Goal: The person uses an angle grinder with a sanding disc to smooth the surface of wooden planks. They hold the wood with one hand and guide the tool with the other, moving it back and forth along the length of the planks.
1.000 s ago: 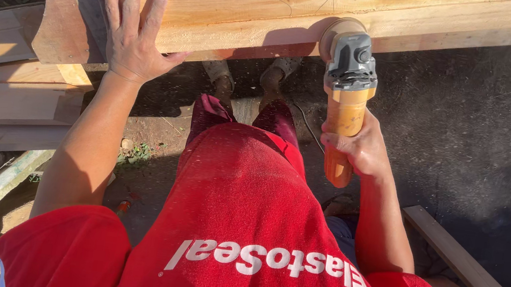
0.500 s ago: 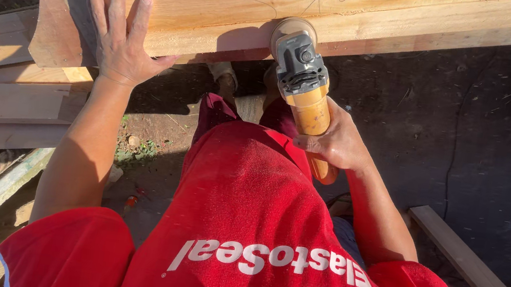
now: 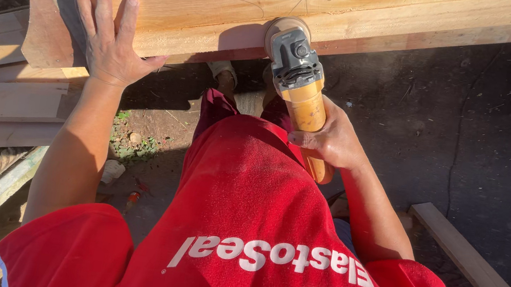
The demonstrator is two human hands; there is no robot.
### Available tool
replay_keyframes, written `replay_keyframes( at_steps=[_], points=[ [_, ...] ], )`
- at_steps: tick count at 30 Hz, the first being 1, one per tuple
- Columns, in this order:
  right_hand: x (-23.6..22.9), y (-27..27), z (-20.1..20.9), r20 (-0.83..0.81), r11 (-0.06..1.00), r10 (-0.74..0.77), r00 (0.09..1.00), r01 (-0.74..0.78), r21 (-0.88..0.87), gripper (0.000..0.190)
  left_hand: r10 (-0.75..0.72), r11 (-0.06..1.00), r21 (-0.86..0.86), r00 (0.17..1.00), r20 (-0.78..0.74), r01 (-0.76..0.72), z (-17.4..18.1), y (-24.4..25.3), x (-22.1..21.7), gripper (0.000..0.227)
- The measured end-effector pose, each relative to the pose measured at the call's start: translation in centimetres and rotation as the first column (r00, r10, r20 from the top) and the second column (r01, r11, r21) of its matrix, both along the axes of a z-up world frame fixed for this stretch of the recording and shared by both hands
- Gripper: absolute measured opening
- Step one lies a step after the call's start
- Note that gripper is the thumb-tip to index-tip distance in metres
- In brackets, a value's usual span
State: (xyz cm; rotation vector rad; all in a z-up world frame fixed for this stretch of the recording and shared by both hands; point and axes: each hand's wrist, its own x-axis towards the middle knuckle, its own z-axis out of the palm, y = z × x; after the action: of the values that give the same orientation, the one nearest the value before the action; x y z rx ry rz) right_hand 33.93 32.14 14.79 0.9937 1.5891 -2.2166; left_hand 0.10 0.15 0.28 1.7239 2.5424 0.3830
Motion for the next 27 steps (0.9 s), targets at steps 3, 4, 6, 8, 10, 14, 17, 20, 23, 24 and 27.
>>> replay_keyframes(
  at_steps=[3, 4, 6, 8, 10, 14, 17, 20, 23, 24, 27],
  points=[
    [1.2, 1.1, 0.7, 0.046, 0.985, -0.134, 0.990, 0.138, -0.106, 0.058, -0.002, 0.999, 0.032, 1.000, -0.018, 0.002, 0.4, -0.1, 0.2, 0.119],
    [1.5, 1.6, 0.9, 0.075, 0.986, -0.142, 0.987, 0.147, -0.076, 0.056, 0.002, 0.999, 0.041, 1.000, -0.024, -0.001, 0.5, -0.1, 0.2, 0.121],
    [2.3, 2.8, 1.4, 0.133, 0.986, -0.161, 0.978, 0.164, -0.013, 0.053, 0.011, 1.000, 0.019, 1.000, -0.002, -0.011, 0.5, -0.1, 0.2, 0.122],
    [3.3, 3.9, 1.6, 0.163, 0.980, -0.191, 0.968, 0.196, -0.016, 0.052, 0.020, 0.999, -0.049, 0.998, 0.055, -0.017, 0.5, -0.2, 0.3, 0.121],
    [4.3, 4.9, 1.5, 0.190, 0.975, -0.222, 0.957, 0.224, 0.011, 0.051, 0.003, 1.000, -0.009, 0.999, 0.039, -0.003, 0.5, -0.3, 0.2, 0.119],
    [6.4, 6.8, 1.0, 0.206, 0.955, -0.297, 0.932, 0.291, 0.061, 0.049, -0.005, 1.000, -0.008, 1.000, 0.013, 0.005, 0.7, -0.5, 0.2, 0.119],
    [7.5, 8.2, 0.9, 0.229, 0.919, -0.392, 0.891, 0.389, 0.064, 0.044, 0.003, 1.000, -0.022, 1.000, 0.023, -0.002, 0.8, -0.3, 0.2, 0.119],
    [8.4, 8.0, 1.9, 0.120, 0.885, -0.466, 0.877, 0.460, 0.077, 0.043, -0.009, 1.000, 0.014, 0.999, 0.047, 0.008, 0.3, 0.5, 0.2, 0.119],
    [6.7, 5.4, 1.9, 0.066, 0.903, -0.428, 0.901, 0.424, 0.066, 0.049, 0.007, 1.000, 0.028, 1.000, 0.025, -0.008, 0.7, -1.1, 0.1, 0.119],
    [5.7, 4.4, 1.5, 0.067, 0.913, -0.406, 0.911, 0.402, 0.067, 0.052, 0.018, 0.999, 0.035, 1.000, 0.010, -0.018, 0.5, -1.1, -0.1, 0.119],
    [3.3, -0.8, 0.6, 0.105, 0.983, -0.180, 0.978, 0.175, 0.056, 0.049, -0.020, 0.998, 0.054, 0.998, 0.052, 0.017, -0.5, -0.4, 0.2, 0.118]
  ],
)
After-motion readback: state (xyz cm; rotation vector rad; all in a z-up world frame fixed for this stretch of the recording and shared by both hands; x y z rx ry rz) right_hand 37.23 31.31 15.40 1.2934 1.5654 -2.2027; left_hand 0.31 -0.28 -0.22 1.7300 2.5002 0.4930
